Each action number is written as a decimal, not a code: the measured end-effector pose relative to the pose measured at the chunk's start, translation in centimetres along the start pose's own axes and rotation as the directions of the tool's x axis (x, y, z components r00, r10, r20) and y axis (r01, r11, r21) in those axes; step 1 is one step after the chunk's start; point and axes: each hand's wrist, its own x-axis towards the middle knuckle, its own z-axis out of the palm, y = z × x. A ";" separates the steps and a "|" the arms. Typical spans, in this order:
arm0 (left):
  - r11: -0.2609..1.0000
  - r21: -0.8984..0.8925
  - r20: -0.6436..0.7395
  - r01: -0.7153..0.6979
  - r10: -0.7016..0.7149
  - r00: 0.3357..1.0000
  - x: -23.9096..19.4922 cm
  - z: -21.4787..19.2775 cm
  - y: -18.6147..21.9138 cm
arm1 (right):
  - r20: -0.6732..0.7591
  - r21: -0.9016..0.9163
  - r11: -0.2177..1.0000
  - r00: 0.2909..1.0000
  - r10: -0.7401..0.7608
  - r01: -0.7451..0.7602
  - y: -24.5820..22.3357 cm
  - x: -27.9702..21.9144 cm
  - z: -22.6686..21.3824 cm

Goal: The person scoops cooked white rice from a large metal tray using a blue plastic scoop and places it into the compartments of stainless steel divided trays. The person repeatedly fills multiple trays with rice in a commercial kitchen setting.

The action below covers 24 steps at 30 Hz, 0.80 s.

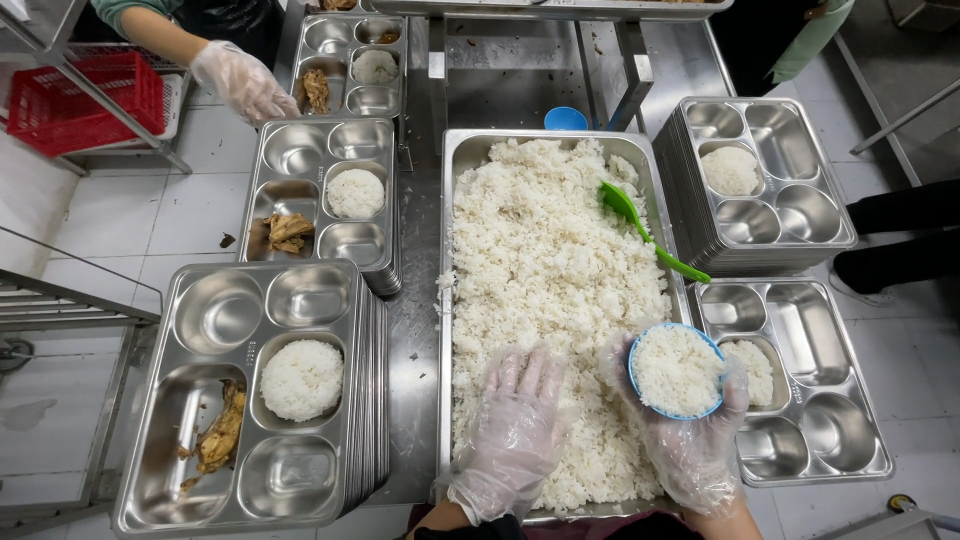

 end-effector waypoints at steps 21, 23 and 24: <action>0.999 -0.045 -0.167 -0.029 0.021 0.986 0.3 0.1 0.0 | 0.009 -0.046 0.994 0.995 -0.099 0.099 -0.2 -0.2 -0.1; 1.000 0.002 -0.149 -0.009 0.009 0.989 0.1 0.7 0.2 | 0.031 -0.015 0.992 0.992 -0.126 0.126 -0.6 -0.1 -0.8; 1.000 0.000 -0.145 -0.008 0.008 0.989 0.1 0.6 0.2 | 0.027 -0.015 0.992 0.992 -0.126 0.127 -0.2 -0.1 -0.3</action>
